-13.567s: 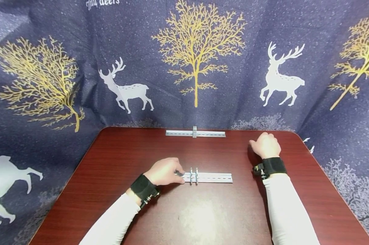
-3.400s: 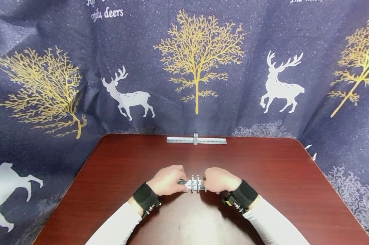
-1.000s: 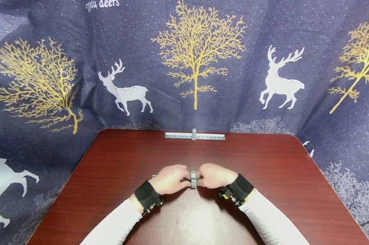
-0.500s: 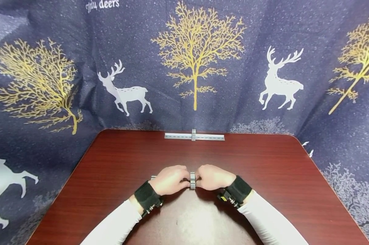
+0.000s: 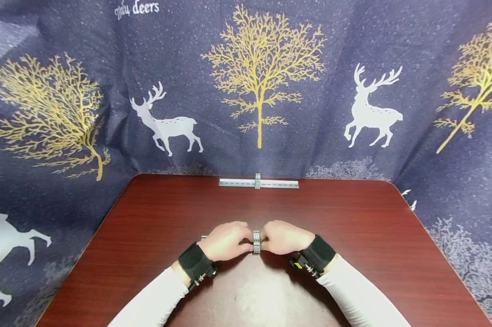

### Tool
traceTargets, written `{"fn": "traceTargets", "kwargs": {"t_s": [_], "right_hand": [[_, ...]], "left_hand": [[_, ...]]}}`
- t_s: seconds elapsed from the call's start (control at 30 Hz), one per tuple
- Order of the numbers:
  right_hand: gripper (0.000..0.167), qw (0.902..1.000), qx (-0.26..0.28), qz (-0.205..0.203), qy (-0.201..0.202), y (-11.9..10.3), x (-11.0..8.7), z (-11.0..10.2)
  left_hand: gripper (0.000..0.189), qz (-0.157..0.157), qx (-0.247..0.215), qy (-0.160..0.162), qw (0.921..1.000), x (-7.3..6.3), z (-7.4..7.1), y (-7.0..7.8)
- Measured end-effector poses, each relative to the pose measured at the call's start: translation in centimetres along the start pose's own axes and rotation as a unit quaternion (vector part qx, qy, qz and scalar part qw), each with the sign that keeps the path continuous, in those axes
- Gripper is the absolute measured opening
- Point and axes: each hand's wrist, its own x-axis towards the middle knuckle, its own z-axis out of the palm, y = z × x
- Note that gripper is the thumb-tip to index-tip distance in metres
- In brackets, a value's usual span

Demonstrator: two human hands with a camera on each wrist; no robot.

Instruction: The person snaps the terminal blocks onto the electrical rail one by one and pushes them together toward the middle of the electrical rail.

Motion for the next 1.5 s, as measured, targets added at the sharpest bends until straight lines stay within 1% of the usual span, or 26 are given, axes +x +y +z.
{"fn": "traceTargets", "kwargs": {"t_s": [0.1, 0.17, 0.27, 0.33, 0.4, 0.5, 0.6, 0.77, 0.93, 1.07, 1.23, 1.33, 1.5], "right_hand": [[0.040, 0.9999, -0.007, -0.005, 0.005, 0.1, -0.2, 0.1], [0.041, 0.9998, -0.014, -0.013, 0.012, 0.1, -0.5, 0.1], [0.036, 0.9989, -0.025, -0.030, 0.025, 0.3, -1.1, 0.1], [0.032, 0.9982, -0.031, -0.037, 0.037, 0.5, -1.6, 0.1], [0.029, 0.9975, -0.036, -0.037, 0.049, 0.9, -2.0, 0.1], [0.030, 0.9962, -0.042, -0.027, 0.071, 1.7, -2.6, 0.1], [0.026, 0.9938, -0.044, -0.030, 0.098, 2.3, -3.4, -0.1], [0.016, 0.9871, -0.061, -0.042, 0.142, 3.4, -4.7, -0.4], [0.019, 0.9818, -0.083, -0.045, 0.165, 4.1, -5.7, -0.5], [0.027, 0.9789, -0.103, -0.040, 0.172, 4.4, -6.3, -0.6], [0.036, 0.9795, -0.115, -0.023, 0.164, 5.1, -7.0, -0.5], [0.038, 0.9799, -0.116, -0.017, 0.162, 5.6, -7.5, -0.5], [0.039, 0.9825, -0.108, -0.007, 0.152, 6.1, -8.3, -0.6]], "left_hand": [[0.013, -0.003, -0.008, -0.010, 0.9999, 0.0, -0.2, -0.1], [0.016, -0.003, -0.012, -0.017, 0.9998, -0.1, -0.4, -0.3], [0.017, -0.008, -0.014, -0.028, 0.9995, -0.3, -0.7, -1.0], [0.018, -0.014, -0.014, -0.030, 0.9993, -0.5, -1.1, -1.3], [0.018, -0.020, -0.017, -0.029, 0.9992, -0.7, -1.5, -1.6], [0.022, -0.021, -0.019, -0.026, 0.9992, -1.0, -1.9, -1.9], [0.024, -0.017, -0.015, -0.026, 0.9994, -1.3, -1.8, -2.2], [0.030, -0.013, -0.003, -0.015, 0.9998, -2.0, -1.7, -2.7], [0.030, -0.025, -0.005, -0.007, 0.9997, -2.9, -1.7, -3.2], [0.030, -0.036, 0.000, -0.004, 0.9993, -3.7, -1.9, -3.8], [0.032, -0.052, -0.009, -0.008, 0.9986, -4.9, -2.5, -4.6], [0.033, -0.055, -0.014, -0.008, 0.9984, -5.6, -2.9, -5.1], [0.031, -0.053, -0.015, 0.001, 0.9985, -6.6, -3.6, -5.9]]}}
